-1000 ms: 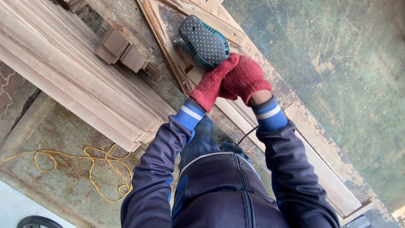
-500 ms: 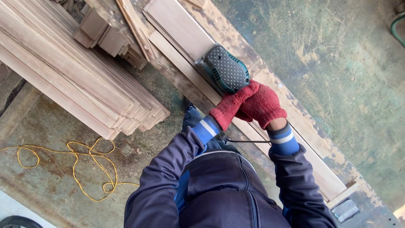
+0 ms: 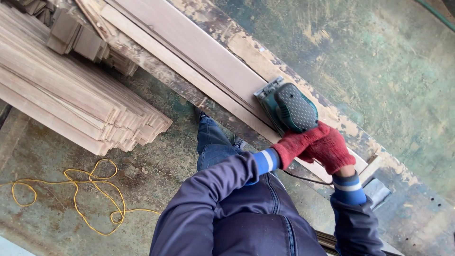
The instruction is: The recorder is sanding a long wooden plank, first using an electric orbital sander and then finishing with a piece of sandpaper.
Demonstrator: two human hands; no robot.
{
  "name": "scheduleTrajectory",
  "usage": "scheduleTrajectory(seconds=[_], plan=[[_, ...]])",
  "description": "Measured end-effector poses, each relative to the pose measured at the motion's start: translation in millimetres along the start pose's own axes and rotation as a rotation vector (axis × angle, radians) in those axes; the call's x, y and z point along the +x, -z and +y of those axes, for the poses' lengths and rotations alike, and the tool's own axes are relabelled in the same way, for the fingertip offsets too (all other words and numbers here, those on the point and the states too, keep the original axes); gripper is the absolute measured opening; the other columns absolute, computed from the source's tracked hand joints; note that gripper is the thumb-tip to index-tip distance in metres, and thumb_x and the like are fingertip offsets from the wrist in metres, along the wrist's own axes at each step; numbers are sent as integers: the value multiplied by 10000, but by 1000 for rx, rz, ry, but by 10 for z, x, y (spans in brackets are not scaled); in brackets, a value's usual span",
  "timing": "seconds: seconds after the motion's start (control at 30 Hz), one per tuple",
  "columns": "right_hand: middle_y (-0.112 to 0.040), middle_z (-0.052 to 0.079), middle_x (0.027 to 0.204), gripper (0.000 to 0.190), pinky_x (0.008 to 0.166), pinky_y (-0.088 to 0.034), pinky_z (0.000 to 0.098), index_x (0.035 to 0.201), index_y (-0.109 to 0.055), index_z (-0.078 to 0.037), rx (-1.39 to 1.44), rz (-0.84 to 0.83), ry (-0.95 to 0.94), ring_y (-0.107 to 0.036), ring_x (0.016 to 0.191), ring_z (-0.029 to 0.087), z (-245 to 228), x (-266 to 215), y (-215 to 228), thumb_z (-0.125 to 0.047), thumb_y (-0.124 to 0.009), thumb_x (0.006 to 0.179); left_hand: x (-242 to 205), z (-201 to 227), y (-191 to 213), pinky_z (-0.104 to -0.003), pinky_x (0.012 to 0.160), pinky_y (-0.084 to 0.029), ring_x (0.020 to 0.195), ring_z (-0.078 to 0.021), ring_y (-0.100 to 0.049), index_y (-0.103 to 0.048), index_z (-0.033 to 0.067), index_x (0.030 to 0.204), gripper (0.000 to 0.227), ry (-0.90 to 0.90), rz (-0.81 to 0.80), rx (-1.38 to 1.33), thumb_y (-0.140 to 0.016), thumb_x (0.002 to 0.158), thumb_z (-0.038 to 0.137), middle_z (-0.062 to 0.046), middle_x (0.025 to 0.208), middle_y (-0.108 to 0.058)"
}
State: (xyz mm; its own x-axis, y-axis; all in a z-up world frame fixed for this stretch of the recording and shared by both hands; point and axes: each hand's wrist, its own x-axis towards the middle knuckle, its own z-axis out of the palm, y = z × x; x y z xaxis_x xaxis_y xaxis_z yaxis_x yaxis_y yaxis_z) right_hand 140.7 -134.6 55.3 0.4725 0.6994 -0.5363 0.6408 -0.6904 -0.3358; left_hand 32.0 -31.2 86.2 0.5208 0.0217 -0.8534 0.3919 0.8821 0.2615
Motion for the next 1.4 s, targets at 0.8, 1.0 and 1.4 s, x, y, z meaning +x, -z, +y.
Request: scheduleTrajectory(seconds=[0.8, 1.0, 1.4], plan=[[-824, 164, 917, 304, 827, -661, 399, 1043, -849, -122, -85, -145, -582, -785, 986, 335, -288, -393, 386, -283, -837, 785, 657, -811, -274, -517, 801, -649, 876, -393, -724, -580, -107, 1197, 1024, 210, -200, 93, -921, 586, 640, -244, 957, -689], [-790, 249, 928, 419, 854, -648, 457, 1160, -792, -25, -35, -59, -568, -766, 968, 407, -1082, -110, 498, -251, -831, 809, 368, -174, 168, -617, 769, -631, 937, -549, -676, -457, -166, 1333, 1020, 222, -122, -102, -953, 639, 394, -379, 1126, -618], [-793, 15, 923, 327, 880, -632, 423, 1081, -744, -308, -1, -95, -267, -768, 995, 270, -1781, 736, 189, -446, -697, 788, 212, 456, 1169, -537, 685, -681, 860, -394, -756, -617, 91, 1339, 890, -181, 6, -60, -953, 685, 593, -184, 1111, -719]])
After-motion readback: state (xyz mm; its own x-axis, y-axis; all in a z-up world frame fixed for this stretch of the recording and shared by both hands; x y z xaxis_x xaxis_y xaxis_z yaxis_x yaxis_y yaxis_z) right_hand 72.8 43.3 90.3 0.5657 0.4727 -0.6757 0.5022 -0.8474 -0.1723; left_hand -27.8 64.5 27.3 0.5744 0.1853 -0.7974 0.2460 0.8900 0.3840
